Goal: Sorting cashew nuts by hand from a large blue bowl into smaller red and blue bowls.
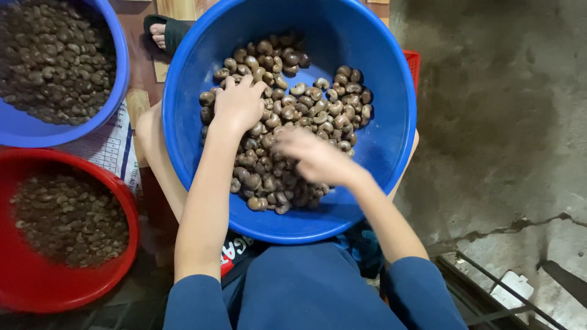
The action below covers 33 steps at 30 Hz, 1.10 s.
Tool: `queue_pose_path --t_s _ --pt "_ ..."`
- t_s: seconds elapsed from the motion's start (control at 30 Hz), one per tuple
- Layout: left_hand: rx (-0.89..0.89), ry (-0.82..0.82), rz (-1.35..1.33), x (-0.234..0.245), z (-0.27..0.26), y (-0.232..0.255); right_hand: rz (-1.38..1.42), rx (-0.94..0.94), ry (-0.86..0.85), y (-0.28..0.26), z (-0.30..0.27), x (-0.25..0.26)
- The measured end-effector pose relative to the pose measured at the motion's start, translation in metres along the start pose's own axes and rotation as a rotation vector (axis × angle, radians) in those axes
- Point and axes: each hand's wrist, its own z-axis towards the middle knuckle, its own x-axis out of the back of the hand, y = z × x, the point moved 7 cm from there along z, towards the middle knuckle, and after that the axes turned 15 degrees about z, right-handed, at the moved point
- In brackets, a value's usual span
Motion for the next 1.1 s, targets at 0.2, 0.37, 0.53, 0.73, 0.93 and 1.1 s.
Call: queue_pose_path --t_s 0.2,0.37,0.53,0.73,0.93,1.1 --pt "0.03 0.086 0.058 0.004 0.003 -0.011 -0.342 -0.296 0.389 0.081 -0.067 0.063" --pt "0.048 0.086 0.021 0.016 0.001 -0.015 -0.288 -0.668 0.217 0.115 -0.059 0.028" --pt "0.042 0.197 -0.002 0.044 -0.015 -0.008 -0.047 -0.63 0.142 0.039 -0.001 0.01" --pt "0.043 0.343 -0.005 0.056 -0.02 -0.004 -0.197 -0.488 0.051 0.015 0.026 -0.058" --pt "-0.069 0.375 0.1 0.044 -0.006 0.025 -0.153 -0.075 0.146 -0.04 0.03 -0.082" --pt "-0.031 0.4 0.237 0.028 0.001 0.041 0.021 0.03 -0.044 -0.067 0.021 -0.097"
